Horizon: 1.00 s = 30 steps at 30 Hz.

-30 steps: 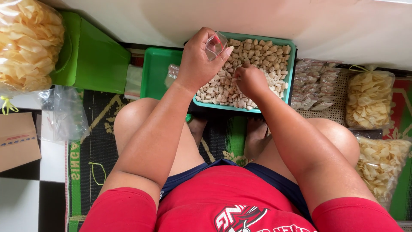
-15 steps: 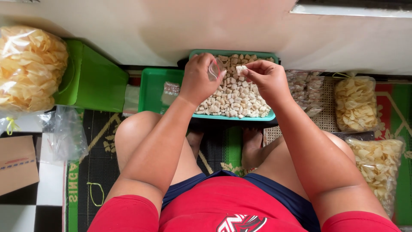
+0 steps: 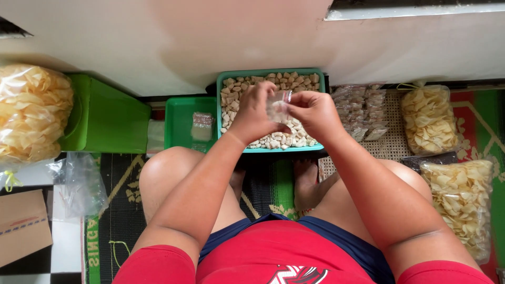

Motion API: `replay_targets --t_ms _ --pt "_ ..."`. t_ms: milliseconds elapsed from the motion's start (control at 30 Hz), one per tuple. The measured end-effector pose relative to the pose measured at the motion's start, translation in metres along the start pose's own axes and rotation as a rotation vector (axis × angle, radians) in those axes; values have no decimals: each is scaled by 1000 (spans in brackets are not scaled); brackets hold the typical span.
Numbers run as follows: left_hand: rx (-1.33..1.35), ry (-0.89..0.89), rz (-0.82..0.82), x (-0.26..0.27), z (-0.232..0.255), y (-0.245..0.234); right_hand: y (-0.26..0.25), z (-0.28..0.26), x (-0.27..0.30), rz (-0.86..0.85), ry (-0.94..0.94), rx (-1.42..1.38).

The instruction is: A person is manually packing small white food items into small plastic zip-lock bags from a tray.

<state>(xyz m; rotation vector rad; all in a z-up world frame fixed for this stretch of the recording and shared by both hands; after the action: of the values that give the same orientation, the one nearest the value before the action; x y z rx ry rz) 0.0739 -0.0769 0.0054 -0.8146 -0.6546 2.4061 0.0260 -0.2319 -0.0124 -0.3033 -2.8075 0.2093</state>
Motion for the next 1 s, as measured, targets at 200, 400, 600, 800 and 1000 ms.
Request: replay_targets --t_ms 200,400,600,800,1000 --pt "1113 -714 33 35 -37 61 -33 -6 -3 -14 -21 -38" --pt "1166 -732 99 26 -37 70 -33 -1 -10 -11 -69 120" --pt "1148 -719 102 20 -30 58 -29 -23 -3 -23 -201 212" --pt "1164 -695 115 20 -39 56 -19 -39 4 -40 -255 149" --pt "1167 -681 106 26 -43 43 -3 -45 5 -128 -327 151"
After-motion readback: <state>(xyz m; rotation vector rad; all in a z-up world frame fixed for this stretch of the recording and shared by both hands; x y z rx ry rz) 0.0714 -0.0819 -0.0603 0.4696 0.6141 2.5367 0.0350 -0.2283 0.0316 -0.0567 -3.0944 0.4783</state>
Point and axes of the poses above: each hand's wrist, its own x-axis away from the middle knuckle, its own y-axis out of the palm, z = x × y, the point moved 10 cm from there along -x, towards the middle knuckle, and after that the axes turned 9 degrees about y, right-handed, at the moved point
